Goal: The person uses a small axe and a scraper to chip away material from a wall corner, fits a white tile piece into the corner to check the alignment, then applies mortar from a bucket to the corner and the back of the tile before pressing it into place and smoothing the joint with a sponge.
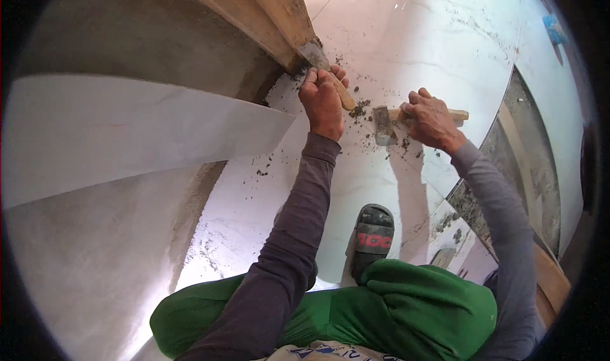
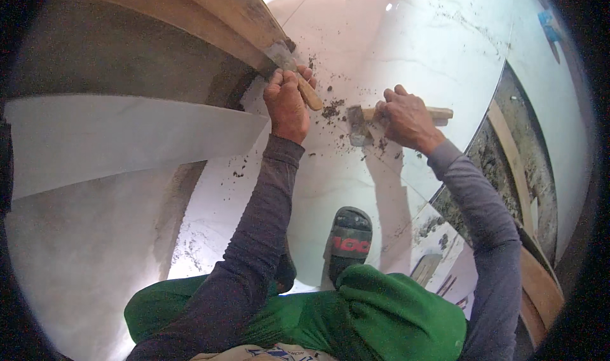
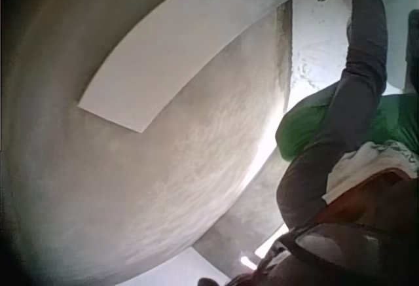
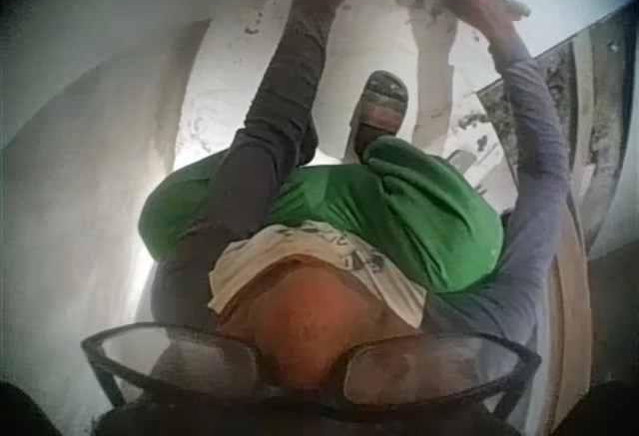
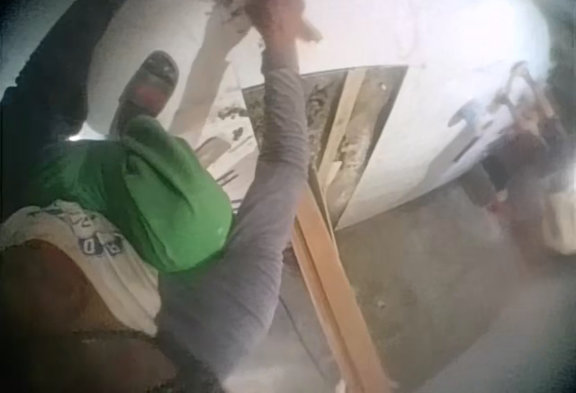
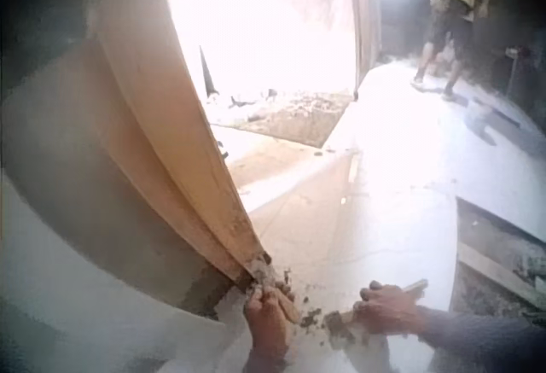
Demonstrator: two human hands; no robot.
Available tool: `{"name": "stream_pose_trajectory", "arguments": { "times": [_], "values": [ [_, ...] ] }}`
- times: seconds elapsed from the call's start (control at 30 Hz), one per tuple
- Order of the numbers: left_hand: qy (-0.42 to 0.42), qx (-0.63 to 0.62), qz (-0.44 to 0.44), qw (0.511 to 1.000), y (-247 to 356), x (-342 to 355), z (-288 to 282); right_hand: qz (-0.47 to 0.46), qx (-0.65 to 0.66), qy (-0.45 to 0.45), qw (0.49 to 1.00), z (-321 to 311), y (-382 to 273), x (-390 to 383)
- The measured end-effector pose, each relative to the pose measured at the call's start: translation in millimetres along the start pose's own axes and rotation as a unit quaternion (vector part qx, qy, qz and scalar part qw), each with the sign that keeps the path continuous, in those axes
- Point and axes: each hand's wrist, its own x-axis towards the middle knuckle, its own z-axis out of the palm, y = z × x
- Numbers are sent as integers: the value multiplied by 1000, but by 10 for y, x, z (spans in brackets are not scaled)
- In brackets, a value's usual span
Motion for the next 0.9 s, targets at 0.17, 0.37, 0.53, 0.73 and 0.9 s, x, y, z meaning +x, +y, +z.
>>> {"name": "stream_pose_trajectory", "arguments": {
  "times": [0.17,0.37,0.53,0.73,0.9],
  "values": [
    [-18,-16,-26,999,61,-121,190,7,266,78,961,-487,-222,124],
    [-39,-53,-40,997,319,-338,233,-169,184,153,956,-841,-679,667],
    [-133,177,5,975,943,-951,173,-224,40,254,940,-1736,-790,893],
    [-504,190,-12,842,2199,-1852,597,-94,-64,83,990,-2012,-1191,1389],
    [-568,161,32,807,2180,-2060,659,-123,-113,157,973,-2269,-1266,1096]
  ]
}}
